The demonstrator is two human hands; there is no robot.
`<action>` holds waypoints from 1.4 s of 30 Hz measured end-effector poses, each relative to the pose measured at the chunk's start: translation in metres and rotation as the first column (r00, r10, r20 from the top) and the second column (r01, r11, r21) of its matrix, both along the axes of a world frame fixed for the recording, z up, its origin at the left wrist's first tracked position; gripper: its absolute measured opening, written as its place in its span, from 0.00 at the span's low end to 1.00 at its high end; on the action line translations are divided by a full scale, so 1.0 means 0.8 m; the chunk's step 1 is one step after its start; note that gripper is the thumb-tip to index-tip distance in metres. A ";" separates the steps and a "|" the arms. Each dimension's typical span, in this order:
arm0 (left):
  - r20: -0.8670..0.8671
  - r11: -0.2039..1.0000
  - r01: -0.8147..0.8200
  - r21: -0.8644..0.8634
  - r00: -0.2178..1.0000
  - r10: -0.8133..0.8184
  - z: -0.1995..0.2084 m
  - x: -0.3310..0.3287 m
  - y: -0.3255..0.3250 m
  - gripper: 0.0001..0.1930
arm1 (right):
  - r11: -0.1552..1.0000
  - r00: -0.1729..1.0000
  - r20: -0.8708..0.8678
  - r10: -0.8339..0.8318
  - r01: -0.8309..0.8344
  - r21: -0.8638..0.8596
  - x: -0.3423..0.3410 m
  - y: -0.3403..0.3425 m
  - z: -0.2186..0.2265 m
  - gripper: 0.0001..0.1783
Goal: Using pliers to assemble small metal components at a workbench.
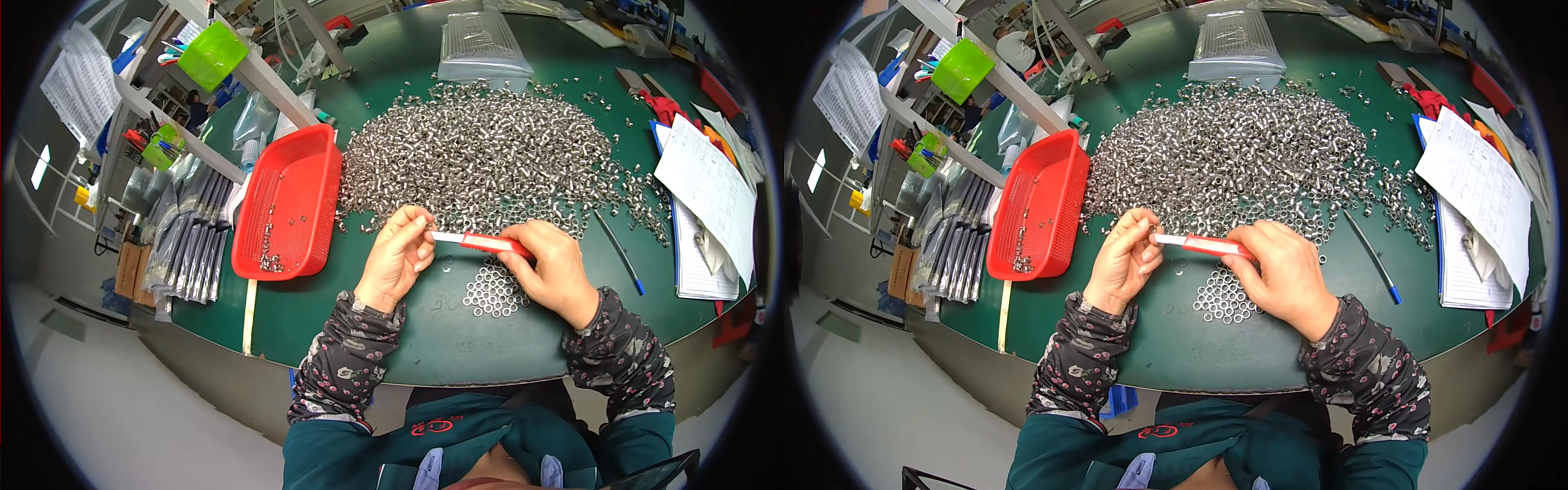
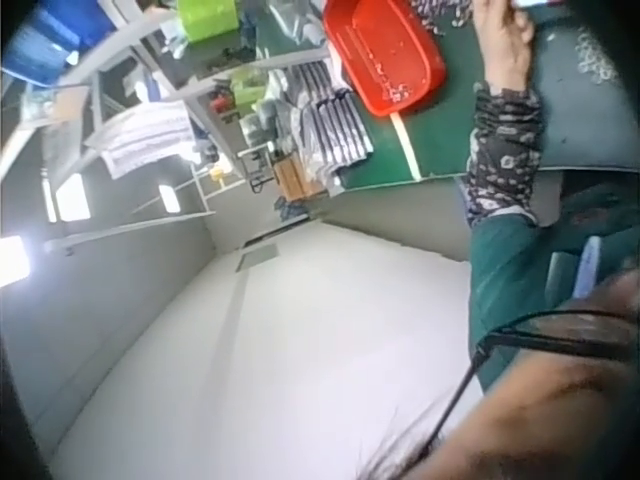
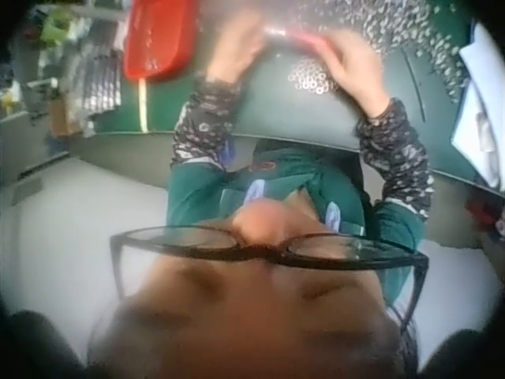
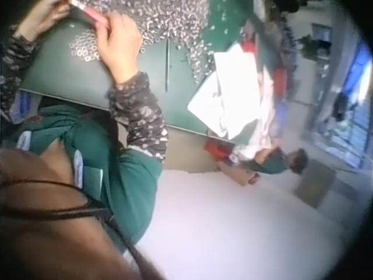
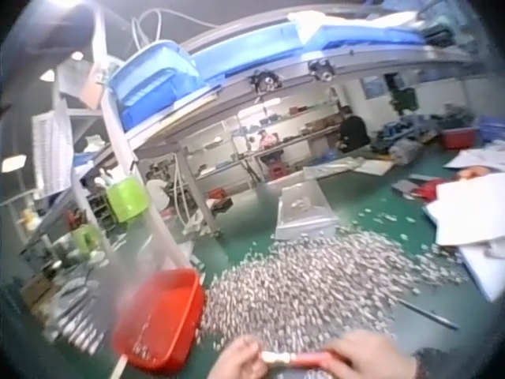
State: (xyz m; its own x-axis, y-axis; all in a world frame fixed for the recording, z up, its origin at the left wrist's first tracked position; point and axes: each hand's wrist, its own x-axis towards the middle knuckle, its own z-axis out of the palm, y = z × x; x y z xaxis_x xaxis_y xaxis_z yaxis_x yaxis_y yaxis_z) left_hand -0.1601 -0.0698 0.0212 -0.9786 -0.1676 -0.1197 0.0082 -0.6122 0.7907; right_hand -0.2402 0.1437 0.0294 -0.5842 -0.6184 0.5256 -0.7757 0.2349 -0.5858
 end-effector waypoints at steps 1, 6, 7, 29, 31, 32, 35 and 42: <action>-0.002 1.000 0.012 -0.003 1.000 -0.012 0.000 0.000 0.001 0.05 | 1.000 1.000 -0.003 0.000 0.000 -0.002 0.000 0.000 0.000 0.09; -0.019 0.999 0.038 -0.030 0.999 -0.039 -0.004 0.000 -0.002 0.05 | 1.000 1.000 0.018 0.004 -0.004 -0.007 0.000 0.000 0.000 0.09; -0.020 0.999 0.041 -0.036 0.999 -0.042 -0.004 0.000 -0.002 0.06 | 1.000 1.000 0.023 0.005 -0.005 -0.007 0.000 -0.001 0.000 0.08; 0.011 0.993 0.003 -0.120 1.000 -0.001 -0.010 0.002 0.000 0.09 | 0.999 0.998 -0.049 -0.027 0.029 0.045 0.002 -0.001 0.001 0.08; 0.022 0.991 -0.010 -0.136 1.000 0.013 -0.008 0.001 0.002 0.09 | 0.998 0.997 -0.062 -0.039 0.042 0.050 0.003 -0.001 0.002 0.08; 0.033 0.988 -0.024 -0.155 0.999 0.029 -0.007 0.000 0.003 0.09 | 0.997 0.996 -0.076 -0.049 0.054 0.053 0.003 -0.001 0.002 0.08; 0.050 0.980 -0.040 -0.194 0.997 0.051 -0.008 0.001 0.006 0.09 | 0.995 0.992 -0.104 -0.069 0.076 0.065 0.005 -0.001 0.001 0.08; 0.078 0.976 -0.052 -0.209 0.995 0.070 -0.004 0.002 0.008 0.09 | 0.994 0.979 -0.189 -0.082 0.094 0.054 0.004 -0.001 0.001 0.10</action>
